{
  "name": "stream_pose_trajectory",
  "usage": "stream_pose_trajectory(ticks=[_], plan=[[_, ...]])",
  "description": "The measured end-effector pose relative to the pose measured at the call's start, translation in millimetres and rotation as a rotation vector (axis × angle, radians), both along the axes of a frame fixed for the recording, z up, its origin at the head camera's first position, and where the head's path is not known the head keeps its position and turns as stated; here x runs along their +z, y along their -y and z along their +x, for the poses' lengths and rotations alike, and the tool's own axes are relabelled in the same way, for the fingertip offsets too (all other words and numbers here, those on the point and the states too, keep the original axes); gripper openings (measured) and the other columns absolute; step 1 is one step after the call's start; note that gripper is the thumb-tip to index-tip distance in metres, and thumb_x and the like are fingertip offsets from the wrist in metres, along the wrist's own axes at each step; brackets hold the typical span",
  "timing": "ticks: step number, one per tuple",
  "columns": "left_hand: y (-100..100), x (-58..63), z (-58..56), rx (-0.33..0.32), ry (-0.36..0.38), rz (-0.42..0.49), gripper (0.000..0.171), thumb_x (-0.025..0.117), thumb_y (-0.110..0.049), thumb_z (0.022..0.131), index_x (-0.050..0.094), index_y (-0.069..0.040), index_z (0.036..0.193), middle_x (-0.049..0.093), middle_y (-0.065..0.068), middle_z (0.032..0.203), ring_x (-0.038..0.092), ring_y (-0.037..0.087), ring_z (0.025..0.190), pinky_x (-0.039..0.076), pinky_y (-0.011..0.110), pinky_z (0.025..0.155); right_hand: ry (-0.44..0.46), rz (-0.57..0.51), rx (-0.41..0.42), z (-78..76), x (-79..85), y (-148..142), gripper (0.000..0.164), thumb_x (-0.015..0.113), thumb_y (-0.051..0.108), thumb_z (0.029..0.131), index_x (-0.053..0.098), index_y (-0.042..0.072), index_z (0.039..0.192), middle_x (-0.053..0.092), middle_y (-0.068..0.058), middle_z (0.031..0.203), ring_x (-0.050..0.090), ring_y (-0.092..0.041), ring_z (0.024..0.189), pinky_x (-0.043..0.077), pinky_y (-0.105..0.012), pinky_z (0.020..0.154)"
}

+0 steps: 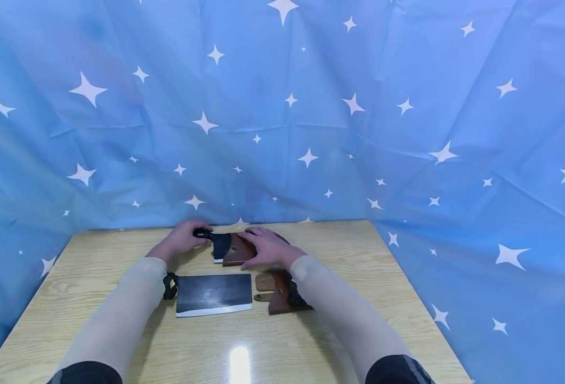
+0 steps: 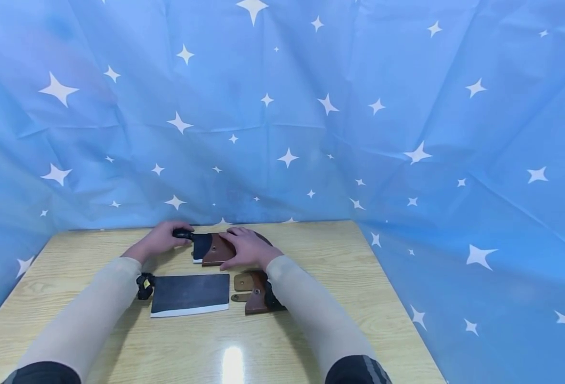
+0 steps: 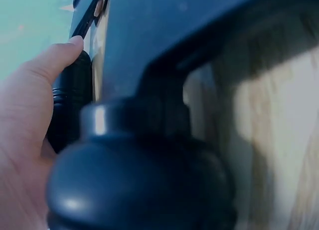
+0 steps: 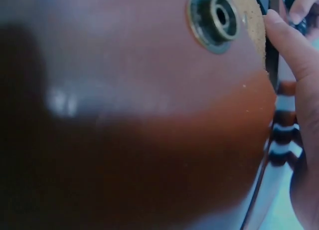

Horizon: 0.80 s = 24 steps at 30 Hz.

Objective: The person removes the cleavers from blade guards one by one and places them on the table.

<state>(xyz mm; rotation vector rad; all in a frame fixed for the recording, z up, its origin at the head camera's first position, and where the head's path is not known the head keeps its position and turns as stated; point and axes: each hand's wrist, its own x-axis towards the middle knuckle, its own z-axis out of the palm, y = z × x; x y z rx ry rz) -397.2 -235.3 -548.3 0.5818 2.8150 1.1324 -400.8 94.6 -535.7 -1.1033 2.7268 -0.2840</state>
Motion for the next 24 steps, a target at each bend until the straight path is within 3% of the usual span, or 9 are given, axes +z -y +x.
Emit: stream_pose_trajectory(ticks=[9, 15, 20, 24], plan=[[2, -4.6, -2.0, 0.026, 0.021, 0.005, 0.040, 0.082, -0.017, 0.102, 0.075, -0.004, 0.140, 0.070, 0.021, 0.138, 0.066, 0.042, 0.128, 0.053, 0.059, 0.107, -0.007, -0.026, -0.004, -1.9, -3.8, 2, 0.107, 0.073, 0.083, 0.088, 0.030, 0.038, 0.176, 0.036, -0.001, 0.176, 0.030, -0.031, 0.164, 0.033, -0.055, 0.128], [2, -4.2, -0.6, 0.039, -0.016, -0.044, 0.040, 0.083, -0.020, 0.102, 0.076, -0.003, 0.137, 0.073, 0.021, 0.133, 0.067, 0.043, 0.124, 0.053, 0.061, 0.106, -0.029, -0.031, 0.002, -3.3, -3.1, 5, 0.104, 0.075, 0.081, 0.088, 0.035, 0.037, 0.174, 0.040, -0.002, 0.173, 0.034, -0.030, 0.162, 0.038, -0.052, 0.126], [3, -2.5, 0.8, 0.047, -0.043, -0.068, 0.041, 0.083, -0.023, 0.102, 0.076, -0.006, 0.139, 0.073, 0.019, 0.134, 0.067, 0.042, 0.124, 0.052, 0.063, 0.107, -0.085, -0.031, 0.010, -1.7, 1.2, 3, 0.105, 0.075, 0.082, 0.086, 0.037, 0.036, 0.173, 0.041, -0.003, 0.171, 0.036, -0.030, 0.159, 0.039, -0.052, 0.125], [3, 3.2, 4.6, 0.058, -0.062, -0.034, 0.040, 0.083, -0.021, 0.101, 0.075, -0.008, 0.138, 0.071, 0.018, 0.135, 0.067, 0.042, 0.123, 0.053, 0.065, 0.107, -0.157, -0.057, 0.029, -0.6, 6.6, -1, 0.106, 0.074, 0.083, 0.086, 0.037, 0.036, 0.173, 0.043, -0.001, 0.167, 0.038, -0.026, 0.155, 0.036, -0.052, 0.126]])
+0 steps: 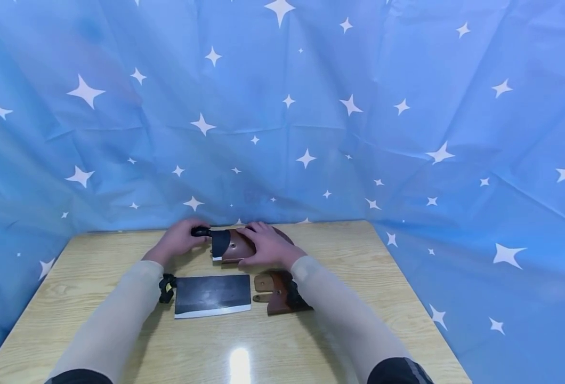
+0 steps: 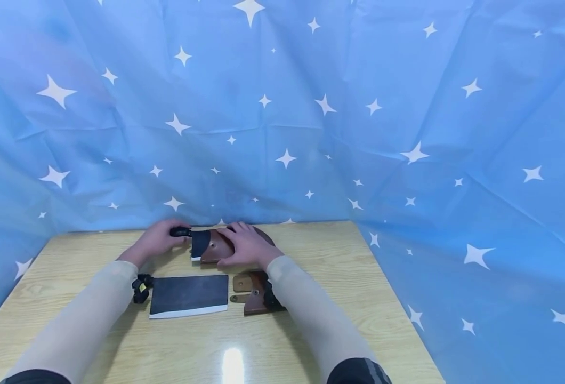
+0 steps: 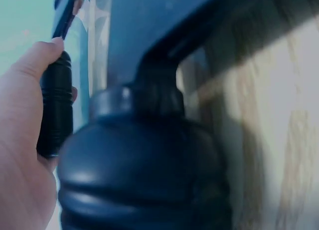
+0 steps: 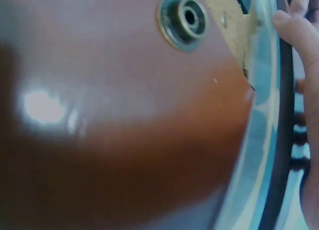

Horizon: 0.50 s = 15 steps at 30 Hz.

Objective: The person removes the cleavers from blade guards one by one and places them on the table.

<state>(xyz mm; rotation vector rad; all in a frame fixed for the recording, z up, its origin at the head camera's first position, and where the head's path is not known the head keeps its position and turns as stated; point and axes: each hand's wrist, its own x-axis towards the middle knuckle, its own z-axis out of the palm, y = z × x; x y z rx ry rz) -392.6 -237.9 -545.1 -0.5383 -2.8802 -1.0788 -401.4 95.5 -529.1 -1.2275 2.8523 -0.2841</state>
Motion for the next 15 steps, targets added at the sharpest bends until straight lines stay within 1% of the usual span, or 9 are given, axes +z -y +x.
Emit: stream_pose_trajectory(ticks=[4, 9, 12, 15], plan=[[-2, 6.7, 5.0, 0.007, -0.036, 0.021, 0.039, 0.084, -0.023, 0.100, 0.075, -0.009, 0.136, 0.070, 0.015, 0.134, 0.066, 0.040, 0.121, 0.054, 0.064, 0.106, -0.045, -0.027, 0.017, 1.5, 5.9, -4, 0.108, 0.076, 0.081, 0.087, 0.033, 0.035, 0.175, 0.042, 0.001, 0.168, 0.037, -0.024, 0.154, 0.032, -0.050, 0.128], [-6, 12.9, 10.9, 0.007, -0.104, 0.026, 0.038, 0.085, -0.023, 0.100, 0.076, -0.010, 0.135, 0.071, 0.013, 0.131, 0.066, 0.039, 0.119, 0.054, 0.063, 0.104, -0.089, -0.053, 0.037, 4.4, 11.3, -9, 0.111, 0.080, 0.077, 0.088, 0.033, 0.029, 0.176, 0.042, -0.005, 0.169, 0.036, -0.025, 0.154, 0.032, -0.051, 0.128], [-7, 15.0, 12.7, 0.005, -0.148, 0.031, 0.037, 0.086, -0.022, 0.100, 0.078, -0.011, 0.134, 0.072, 0.012, 0.129, 0.066, 0.039, 0.119, 0.054, 0.062, 0.103, -0.114, -0.050, 0.050, 4.2, 12.9, -12, 0.114, 0.080, 0.078, 0.086, 0.034, 0.027, 0.176, 0.042, -0.007, 0.170, 0.036, -0.027, 0.155, 0.033, -0.052, 0.127], [-8, 17.2, 15.2, 0.012, -0.168, 0.036, 0.037, 0.086, -0.023, 0.099, 0.078, -0.012, 0.134, 0.072, 0.011, 0.127, 0.067, 0.038, 0.118, 0.054, 0.061, 0.102, -0.154, -0.025, 0.072, 3.3, 14.5, -14, 0.118, 0.079, 0.082, 0.084, 0.032, 0.026, 0.177, 0.041, -0.009, 0.171, 0.036, -0.029, 0.157, 0.032, -0.052, 0.128]])
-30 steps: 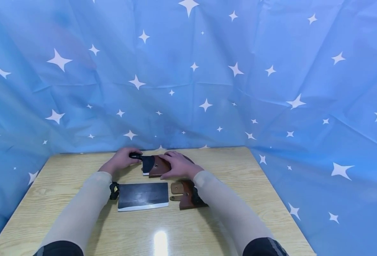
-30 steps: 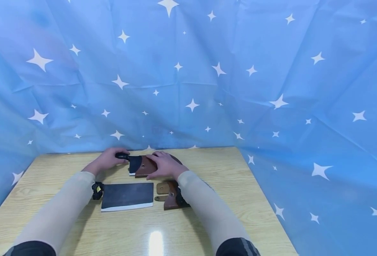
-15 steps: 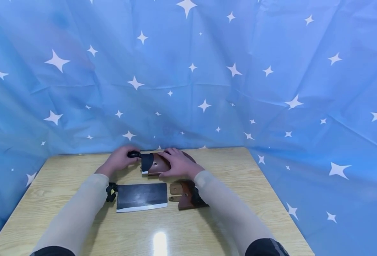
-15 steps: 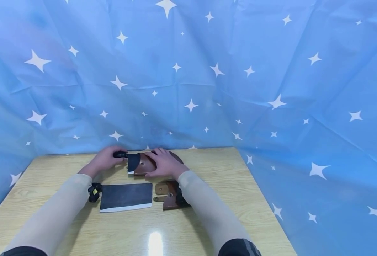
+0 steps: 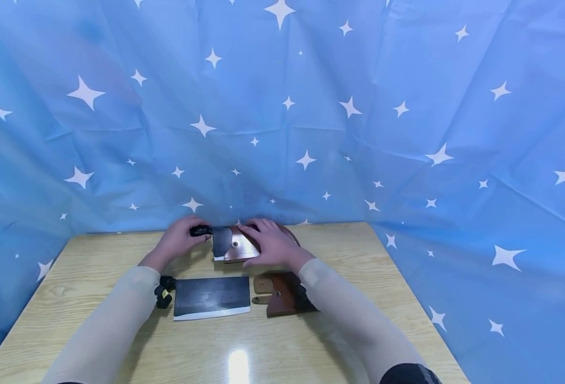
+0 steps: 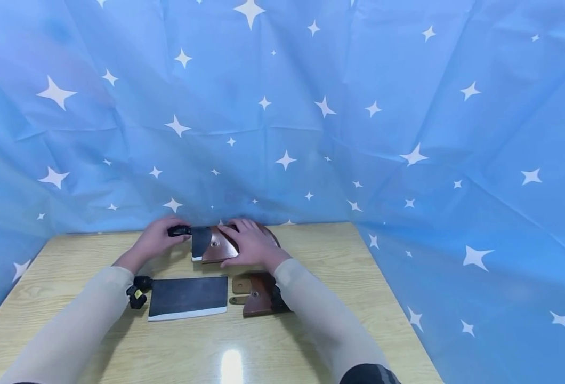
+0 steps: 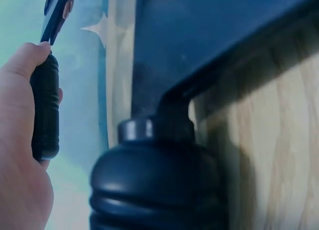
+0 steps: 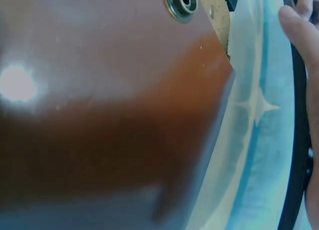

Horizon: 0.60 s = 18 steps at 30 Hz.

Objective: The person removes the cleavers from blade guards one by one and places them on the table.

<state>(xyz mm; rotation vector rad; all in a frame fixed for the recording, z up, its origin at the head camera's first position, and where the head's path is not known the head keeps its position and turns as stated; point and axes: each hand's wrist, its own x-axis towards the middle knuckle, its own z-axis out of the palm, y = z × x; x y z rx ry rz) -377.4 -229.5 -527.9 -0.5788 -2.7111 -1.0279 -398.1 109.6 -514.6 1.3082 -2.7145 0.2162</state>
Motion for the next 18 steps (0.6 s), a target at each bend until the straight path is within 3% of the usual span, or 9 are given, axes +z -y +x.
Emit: stream_pose_trajectory(ticks=[7, 18], plan=[[-2, 6.5, 7.0, 0.013, -0.026, 0.020, 0.038, 0.087, -0.019, 0.098, 0.078, -0.010, 0.134, 0.073, 0.012, 0.127, 0.068, 0.040, 0.117, 0.056, 0.062, 0.099, -0.093, 0.048, -0.002, 3.7, 5.4, -4, 0.117, 0.076, 0.085, 0.084, 0.029, 0.032, 0.177, 0.042, -0.005, 0.169, 0.038, -0.028, 0.154, 0.032, -0.050, 0.128], [-5, 17.0, 12.8, 0.042, -0.026, 0.038, 0.042, 0.087, -0.020, 0.096, 0.079, -0.011, 0.136, 0.071, 0.011, 0.125, 0.068, 0.041, 0.115, 0.057, 0.062, 0.095, -0.092, -0.001, -0.021, 13.9, 11.8, -5, 0.112, 0.077, 0.082, 0.085, 0.031, 0.035, 0.176, 0.043, -0.004, 0.165, 0.039, -0.028, 0.151, 0.033, -0.051, 0.126]])
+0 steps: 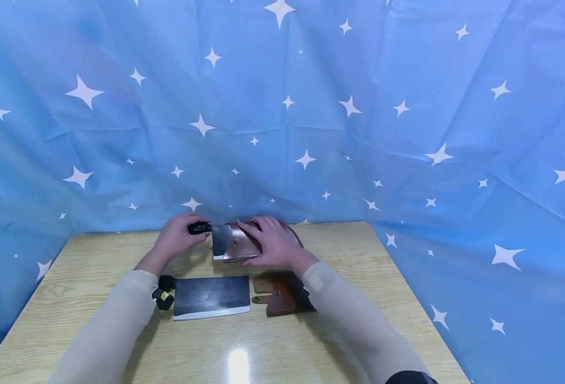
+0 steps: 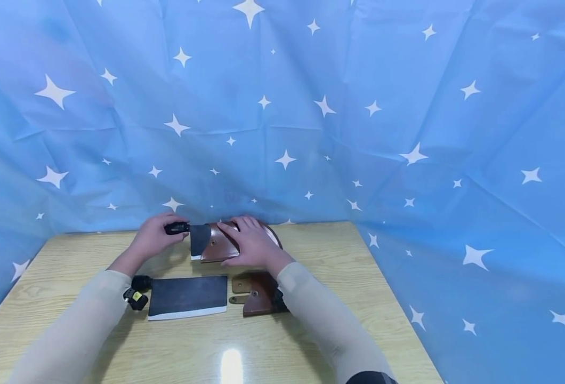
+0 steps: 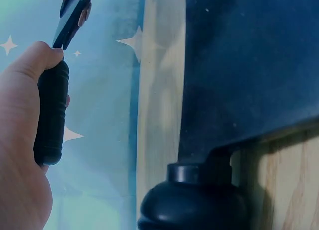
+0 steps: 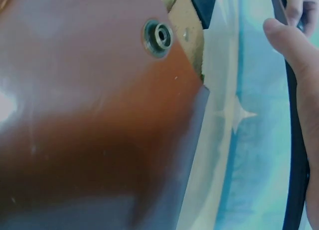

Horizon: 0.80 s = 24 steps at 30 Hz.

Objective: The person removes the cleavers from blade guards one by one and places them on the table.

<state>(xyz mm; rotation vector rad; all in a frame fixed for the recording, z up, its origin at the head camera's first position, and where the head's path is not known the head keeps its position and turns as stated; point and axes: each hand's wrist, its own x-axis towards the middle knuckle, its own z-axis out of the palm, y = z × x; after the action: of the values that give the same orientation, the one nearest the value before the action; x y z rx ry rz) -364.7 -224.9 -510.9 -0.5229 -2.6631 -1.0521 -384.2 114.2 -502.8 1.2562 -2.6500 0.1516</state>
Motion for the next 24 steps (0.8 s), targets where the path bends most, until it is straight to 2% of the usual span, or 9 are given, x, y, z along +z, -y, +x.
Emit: stream_pose_trajectory(ticks=[7, 14, 24], plan=[[1, 2.7, 4.8, 0.006, 0.004, 0.003, 0.042, 0.087, -0.021, 0.096, 0.079, -0.013, 0.137, 0.070, 0.008, 0.122, 0.069, 0.039, 0.111, 0.059, 0.060, 0.091, -0.014, 0.005, -0.002, 4.3, 3.2, 0, 0.111, 0.076, 0.082, 0.086, 0.030, 0.036, 0.176, 0.044, -0.004, 0.164, 0.040, -0.026, 0.149, 0.035, -0.049, 0.126], [1, 0.8, 8.0, 0.002, -0.029, -0.005, 0.040, 0.088, -0.021, 0.095, 0.080, -0.015, 0.135, 0.070, 0.004, 0.117, 0.070, 0.034, 0.104, 0.059, 0.056, 0.087, -0.020, 0.003, 0.001, 8.8, 5.0, -2, 0.110, 0.075, 0.082, 0.087, 0.029, 0.036, 0.176, 0.044, -0.004, 0.165, 0.040, -0.026, 0.148, 0.036, -0.050, 0.124], [-3, 5.0, 14.0, 0.010, -0.051, -0.040, 0.041, 0.088, -0.024, 0.096, 0.079, -0.012, 0.134, 0.072, 0.006, 0.120, 0.070, 0.036, 0.107, 0.058, 0.058, 0.089, -0.015, 0.001, 0.007, 8.4, 3.1, -5, 0.110, 0.073, 0.084, 0.086, 0.030, 0.037, 0.176, 0.044, -0.005, 0.163, 0.040, -0.027, 0.147, 0.035, -0.051, 0.125]])
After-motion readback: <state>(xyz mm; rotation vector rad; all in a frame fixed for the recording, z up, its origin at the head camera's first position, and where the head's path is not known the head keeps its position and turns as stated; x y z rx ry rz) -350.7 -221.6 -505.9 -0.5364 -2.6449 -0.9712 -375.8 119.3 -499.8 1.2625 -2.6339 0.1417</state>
